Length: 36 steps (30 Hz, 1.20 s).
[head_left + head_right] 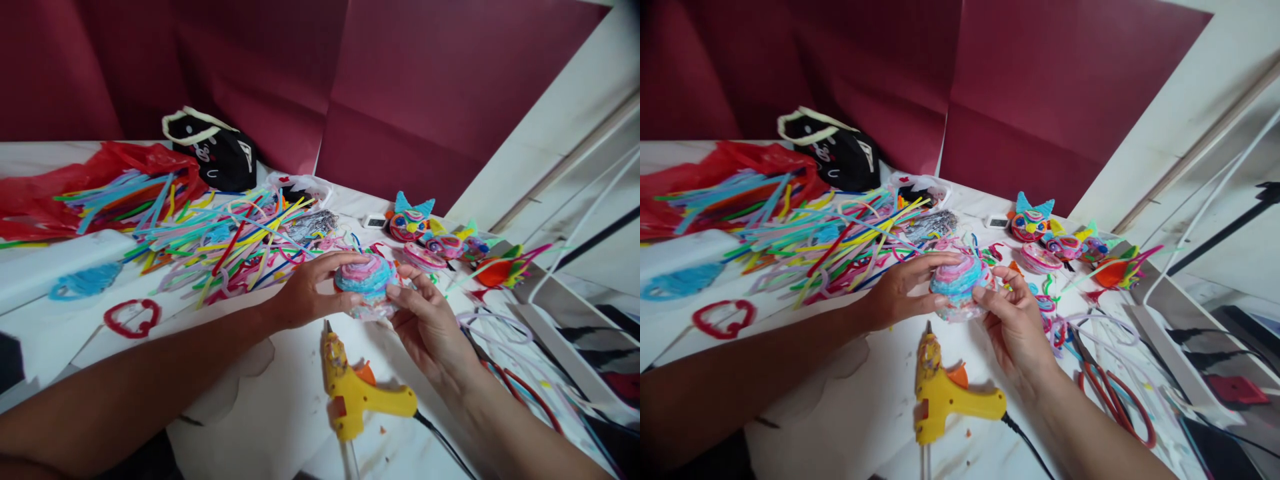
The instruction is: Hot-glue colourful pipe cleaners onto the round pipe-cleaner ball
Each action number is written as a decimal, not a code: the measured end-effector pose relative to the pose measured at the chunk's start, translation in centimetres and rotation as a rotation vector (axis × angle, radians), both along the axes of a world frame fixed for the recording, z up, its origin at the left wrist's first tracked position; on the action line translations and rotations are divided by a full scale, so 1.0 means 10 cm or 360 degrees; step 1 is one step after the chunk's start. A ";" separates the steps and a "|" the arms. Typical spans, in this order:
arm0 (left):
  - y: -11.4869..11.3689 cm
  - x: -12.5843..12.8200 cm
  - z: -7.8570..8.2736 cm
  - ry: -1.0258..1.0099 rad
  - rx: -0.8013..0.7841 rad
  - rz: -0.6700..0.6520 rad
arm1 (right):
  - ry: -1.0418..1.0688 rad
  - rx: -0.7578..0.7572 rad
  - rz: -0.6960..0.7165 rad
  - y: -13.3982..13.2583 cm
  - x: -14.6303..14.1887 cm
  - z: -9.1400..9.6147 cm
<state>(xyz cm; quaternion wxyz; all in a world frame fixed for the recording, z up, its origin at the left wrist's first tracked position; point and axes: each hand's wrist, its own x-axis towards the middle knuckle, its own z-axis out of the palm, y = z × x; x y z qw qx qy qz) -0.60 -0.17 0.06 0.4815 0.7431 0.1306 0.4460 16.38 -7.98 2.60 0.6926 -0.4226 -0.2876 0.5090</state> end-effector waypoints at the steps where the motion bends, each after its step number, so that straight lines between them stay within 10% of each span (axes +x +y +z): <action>1: 0.00 0.00 0.00 -0.0002 0.0025 0.0010 | 0.0005 0.0005 0.0008 0.00 0.00 0.00; 32: 0.05 -0.02 -0.04 0.0031 -0.0042 -0.0157 | -0.0040 0.0058 -0.0009 -0.01 0.00 -0.04; 36: -0.04 0.00 -0.01 0.0188 0.0024 0.0133 | -0.0115 0.0122 0.0026 -0.04 -0.10 -0.09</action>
